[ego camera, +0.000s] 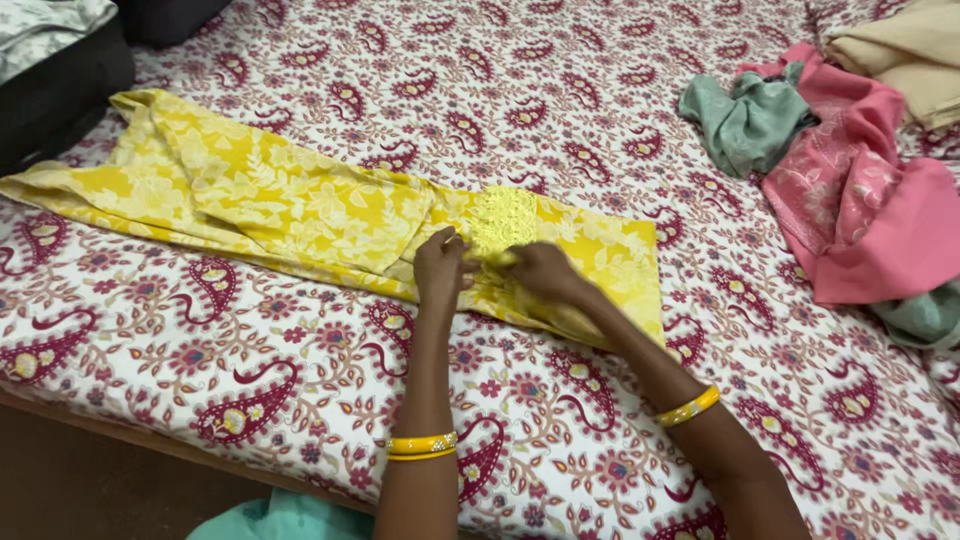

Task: The person folds a yellow floral dress on a bed, smoothing and aligning the fabric before folding it into a compact rectangle. The person then picks up a pink garment and begins to unfold it.

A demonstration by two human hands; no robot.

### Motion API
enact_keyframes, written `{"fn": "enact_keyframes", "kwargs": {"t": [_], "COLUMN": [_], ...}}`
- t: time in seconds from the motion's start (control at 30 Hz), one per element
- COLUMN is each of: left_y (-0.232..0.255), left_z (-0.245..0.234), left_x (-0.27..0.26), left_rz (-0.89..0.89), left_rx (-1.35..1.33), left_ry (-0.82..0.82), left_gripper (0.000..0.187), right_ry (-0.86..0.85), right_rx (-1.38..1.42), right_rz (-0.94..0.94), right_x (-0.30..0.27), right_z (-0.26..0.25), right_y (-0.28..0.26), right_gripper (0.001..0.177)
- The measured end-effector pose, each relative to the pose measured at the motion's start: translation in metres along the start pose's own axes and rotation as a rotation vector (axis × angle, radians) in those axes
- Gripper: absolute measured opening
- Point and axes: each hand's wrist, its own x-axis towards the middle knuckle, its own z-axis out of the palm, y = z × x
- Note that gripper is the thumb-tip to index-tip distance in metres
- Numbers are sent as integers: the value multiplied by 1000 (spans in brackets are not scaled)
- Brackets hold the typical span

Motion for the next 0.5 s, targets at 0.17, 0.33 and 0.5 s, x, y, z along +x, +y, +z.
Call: {"fn": "enact_keyframes", "kwargs": {"t": [0.17, 0.33, 0.5], "left_y": [-6, -2, 12], "left_z": [0, 7, 24], "left_x": [-2, -4, -16], "left_rz": [103, 361, 231], "left_rx": [293, 854, 960], "left_ry": [26, 117, -26], "left_gripper": [43, 44, 72], "right_ry": [228, 343, 450], "right_rx": [752, 858, 932], "right_rz": [158, 136, -30], "right_x": [-21, -25, -19], "right_z": [-22, -50, -50], "right_y": [51, 58, 58], "right_gripper": [45, 32, 22]}}
